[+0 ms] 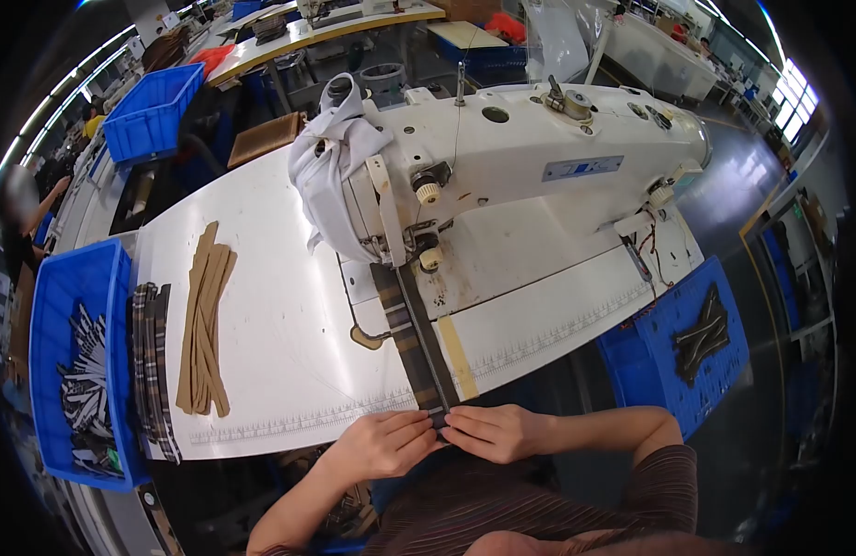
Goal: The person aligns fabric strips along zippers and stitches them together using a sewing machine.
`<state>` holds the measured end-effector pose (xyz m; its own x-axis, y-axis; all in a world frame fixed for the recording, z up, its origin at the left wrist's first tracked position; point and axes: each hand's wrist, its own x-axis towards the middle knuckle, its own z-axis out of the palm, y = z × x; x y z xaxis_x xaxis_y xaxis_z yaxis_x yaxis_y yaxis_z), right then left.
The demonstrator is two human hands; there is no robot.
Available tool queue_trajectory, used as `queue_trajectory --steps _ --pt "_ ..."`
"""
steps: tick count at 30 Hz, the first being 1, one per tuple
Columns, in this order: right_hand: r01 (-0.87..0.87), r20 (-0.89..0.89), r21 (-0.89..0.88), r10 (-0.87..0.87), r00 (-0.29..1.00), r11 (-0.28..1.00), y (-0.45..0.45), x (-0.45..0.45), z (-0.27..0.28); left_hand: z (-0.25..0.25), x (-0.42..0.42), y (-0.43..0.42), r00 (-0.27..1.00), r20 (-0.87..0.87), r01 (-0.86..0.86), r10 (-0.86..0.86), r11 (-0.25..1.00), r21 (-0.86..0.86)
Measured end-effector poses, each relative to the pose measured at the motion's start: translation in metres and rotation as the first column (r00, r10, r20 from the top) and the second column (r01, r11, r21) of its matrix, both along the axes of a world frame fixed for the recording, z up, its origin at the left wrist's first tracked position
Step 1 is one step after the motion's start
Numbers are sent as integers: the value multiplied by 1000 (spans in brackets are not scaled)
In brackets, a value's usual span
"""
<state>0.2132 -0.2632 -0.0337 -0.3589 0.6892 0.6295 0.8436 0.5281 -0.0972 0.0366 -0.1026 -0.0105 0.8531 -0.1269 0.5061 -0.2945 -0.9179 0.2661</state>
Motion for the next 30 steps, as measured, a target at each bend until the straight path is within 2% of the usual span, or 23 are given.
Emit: queue_trajectory --steps 1,2,4,5,7,15,17,20,30 --pt "-36 15 -6 36 999 999 1 1 3 6 6 8 998 -52 39 -43 997 -65" --pt "-63 49 -23 64 997 998 2 2 6 4 19 23 1000 11 24 -24 998 -52" --pt "-70 83 -35 73 994 997 3 1 8 0 52 61 977 101 -194 189 980 51" --pt "-74 117 -45 79 990 996 4 1 10 9 65 75 969 55 -248 243 962 116" --pt "-95 147 -73 105 984 993 6 4 14 -11 73 98 975 61 -221 215 968 122" --pt "-127 163 -156 153 975 980 28 21 21 -8 83 104 957 90 -283 274 952 113" --pt "-121 151 -163 146 978 979 34 25 22 -8 81 104 952 45 -305 301 944 129" --pt "-130 155 -169 156 976 977 42 30 18 -13 82 106 951 101 -303 292 946 115" --pt "-82 201 -69 94 975 994 70 43 17 -14 79 106 960 75 -277 269 952 132"
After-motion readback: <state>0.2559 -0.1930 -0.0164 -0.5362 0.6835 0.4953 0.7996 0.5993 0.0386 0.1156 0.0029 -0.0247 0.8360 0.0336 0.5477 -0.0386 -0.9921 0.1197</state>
